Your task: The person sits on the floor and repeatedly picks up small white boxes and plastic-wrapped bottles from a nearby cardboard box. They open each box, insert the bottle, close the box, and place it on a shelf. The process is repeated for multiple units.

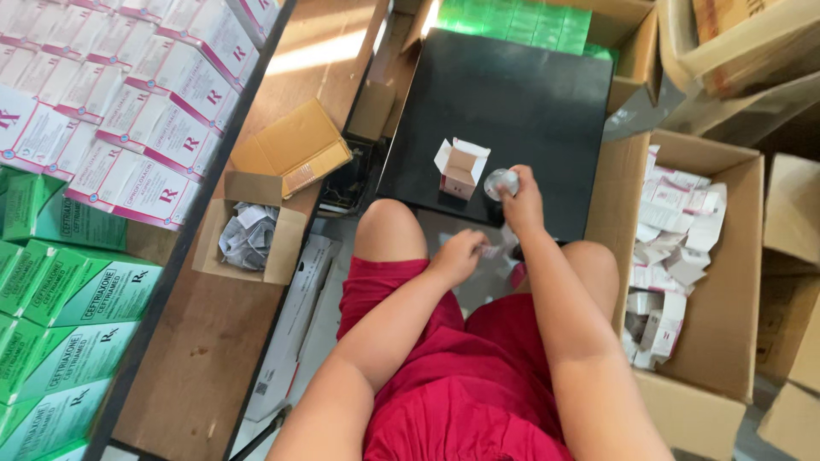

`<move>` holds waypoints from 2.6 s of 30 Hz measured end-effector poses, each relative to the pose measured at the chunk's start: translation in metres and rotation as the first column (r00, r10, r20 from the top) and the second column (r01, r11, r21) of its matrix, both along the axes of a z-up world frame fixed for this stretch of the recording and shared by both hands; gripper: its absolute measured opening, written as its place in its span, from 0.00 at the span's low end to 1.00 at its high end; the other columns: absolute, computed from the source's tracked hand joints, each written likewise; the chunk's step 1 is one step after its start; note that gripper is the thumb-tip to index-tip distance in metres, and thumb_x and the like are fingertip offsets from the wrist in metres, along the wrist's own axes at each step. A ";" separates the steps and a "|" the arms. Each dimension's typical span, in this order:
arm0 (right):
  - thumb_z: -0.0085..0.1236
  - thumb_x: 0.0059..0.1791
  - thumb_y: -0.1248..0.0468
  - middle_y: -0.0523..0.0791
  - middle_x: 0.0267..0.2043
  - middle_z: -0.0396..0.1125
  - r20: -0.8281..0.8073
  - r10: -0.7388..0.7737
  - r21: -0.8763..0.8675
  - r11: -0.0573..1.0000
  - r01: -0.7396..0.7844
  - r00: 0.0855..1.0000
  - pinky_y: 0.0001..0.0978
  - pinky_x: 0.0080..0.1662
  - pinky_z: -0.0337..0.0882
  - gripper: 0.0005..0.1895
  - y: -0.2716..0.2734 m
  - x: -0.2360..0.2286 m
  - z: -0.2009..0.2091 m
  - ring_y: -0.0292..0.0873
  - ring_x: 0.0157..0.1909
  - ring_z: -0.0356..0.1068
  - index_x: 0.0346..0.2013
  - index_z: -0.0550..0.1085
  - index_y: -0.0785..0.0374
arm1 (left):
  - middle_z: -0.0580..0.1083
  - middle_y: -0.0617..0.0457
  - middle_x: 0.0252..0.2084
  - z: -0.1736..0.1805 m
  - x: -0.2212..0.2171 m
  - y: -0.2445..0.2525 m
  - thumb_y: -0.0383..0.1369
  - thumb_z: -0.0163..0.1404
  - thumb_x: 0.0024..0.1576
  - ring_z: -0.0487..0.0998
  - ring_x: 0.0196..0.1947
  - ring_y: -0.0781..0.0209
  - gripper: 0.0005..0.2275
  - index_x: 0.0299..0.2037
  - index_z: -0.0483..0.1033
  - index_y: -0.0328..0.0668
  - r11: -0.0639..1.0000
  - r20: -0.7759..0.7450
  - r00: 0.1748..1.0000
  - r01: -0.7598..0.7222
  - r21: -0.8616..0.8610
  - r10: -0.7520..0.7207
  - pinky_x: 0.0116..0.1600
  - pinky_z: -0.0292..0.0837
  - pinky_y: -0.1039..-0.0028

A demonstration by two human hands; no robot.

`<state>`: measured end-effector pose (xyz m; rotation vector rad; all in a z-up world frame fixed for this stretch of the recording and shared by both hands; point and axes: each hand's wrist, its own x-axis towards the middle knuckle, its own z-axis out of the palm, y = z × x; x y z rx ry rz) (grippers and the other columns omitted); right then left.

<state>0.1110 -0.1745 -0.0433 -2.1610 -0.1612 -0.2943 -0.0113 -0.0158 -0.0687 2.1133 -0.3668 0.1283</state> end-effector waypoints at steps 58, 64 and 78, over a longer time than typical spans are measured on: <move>0.58 0.53 0.63 0.49 0.60 0.66 -0.400 0.448 0.576 0.802 -0.161 0.800 0.33 0.58 0.69 0.35 -0.003 -0.106 0.004 0.41 0.58 0.67 0.73 0.57 0.63 | 0.73 0.41 0.56 -0.004 0.011 0.008 0.34 0.70 0.40 0.76 0.55 0.52 0.42 0.64 0.59 0.36 0.875 -0.332 0.935 -0.260 -0.408 0.124 0.57 0.74 0.65; 0.54 0.53 0.64 0.50 0.59 0.65 -0.330 0.530 0.833 0.552 -0.023 0.781 0.34 0.57 0.68 0.37 -0.011 -0.092 -0.014 0.42 0.57 0.66 0.76 0.54 0.64 | 0.70 0.46 0.61 -0.015 0.021 0.011 0.31 0.64 0.49 0.74 0.59 0.56 0.38 0.70 0.57 0.35 0.486 -0.480 0.848 -0.330 -0.809 -0.223 0.60 0.72 0.66; 0.67 0.47 0.63 0.48 0.60 0.64 -0.349 0.403 0.773 0.635 0.016 0.846 0.35 0.58 0.66 0.38 0.008 -0.105 -0.007 0.41 0.60 0.65 0.67 0.58 0.66 | 0.70 0.40 0.53 0.055 -0.010 0.000 0.29 0.66 0.45 0.76 0.53 0.43 0.33 0.61 0.64 0.38 0.948 0.084 0.959 -0.252 -0.192 0.272 0.56 0.74 0.62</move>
